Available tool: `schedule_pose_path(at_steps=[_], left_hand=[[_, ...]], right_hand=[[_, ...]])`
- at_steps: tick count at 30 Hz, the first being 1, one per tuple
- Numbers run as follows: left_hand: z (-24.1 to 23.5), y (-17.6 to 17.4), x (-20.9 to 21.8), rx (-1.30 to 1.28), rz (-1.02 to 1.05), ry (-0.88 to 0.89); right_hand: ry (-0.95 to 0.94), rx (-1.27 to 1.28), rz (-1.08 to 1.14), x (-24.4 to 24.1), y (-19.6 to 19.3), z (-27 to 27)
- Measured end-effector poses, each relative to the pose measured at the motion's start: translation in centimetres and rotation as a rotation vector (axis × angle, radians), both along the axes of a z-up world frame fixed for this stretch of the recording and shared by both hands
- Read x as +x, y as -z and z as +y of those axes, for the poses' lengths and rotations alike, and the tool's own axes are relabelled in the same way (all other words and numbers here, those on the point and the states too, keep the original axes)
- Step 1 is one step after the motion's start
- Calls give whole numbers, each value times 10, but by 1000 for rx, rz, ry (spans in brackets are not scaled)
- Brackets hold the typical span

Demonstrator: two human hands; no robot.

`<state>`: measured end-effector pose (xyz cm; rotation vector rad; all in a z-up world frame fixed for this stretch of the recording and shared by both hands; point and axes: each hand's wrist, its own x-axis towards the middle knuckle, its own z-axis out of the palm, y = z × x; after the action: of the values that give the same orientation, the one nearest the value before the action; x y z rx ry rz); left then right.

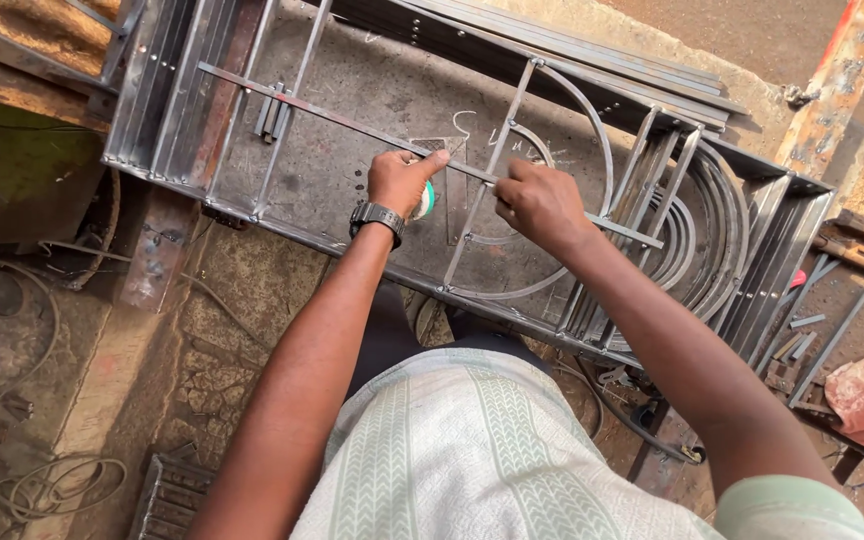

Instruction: The recorder is assembling and spot-welding components of a decorative metal gate frame, using a tape measure and a welding tool.

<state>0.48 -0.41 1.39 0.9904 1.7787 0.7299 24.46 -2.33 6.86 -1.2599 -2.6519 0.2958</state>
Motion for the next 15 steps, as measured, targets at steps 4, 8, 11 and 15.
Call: schedule_pose_path(at_steps=[4,8,11,15], left_hand=[[-2,-10,2,-12,-71,-22],[0,6,-3,45,-146,-17],[-1,14,-9,-7,-243,-62],[2,16,-23,17,-309,-119]], right_hand=[[162,-121,5,35,-10,-25],[401,-161,202,100,4,-61],[607,-235,377,135,6,-84],[617,4,212,139,-17,-100]])
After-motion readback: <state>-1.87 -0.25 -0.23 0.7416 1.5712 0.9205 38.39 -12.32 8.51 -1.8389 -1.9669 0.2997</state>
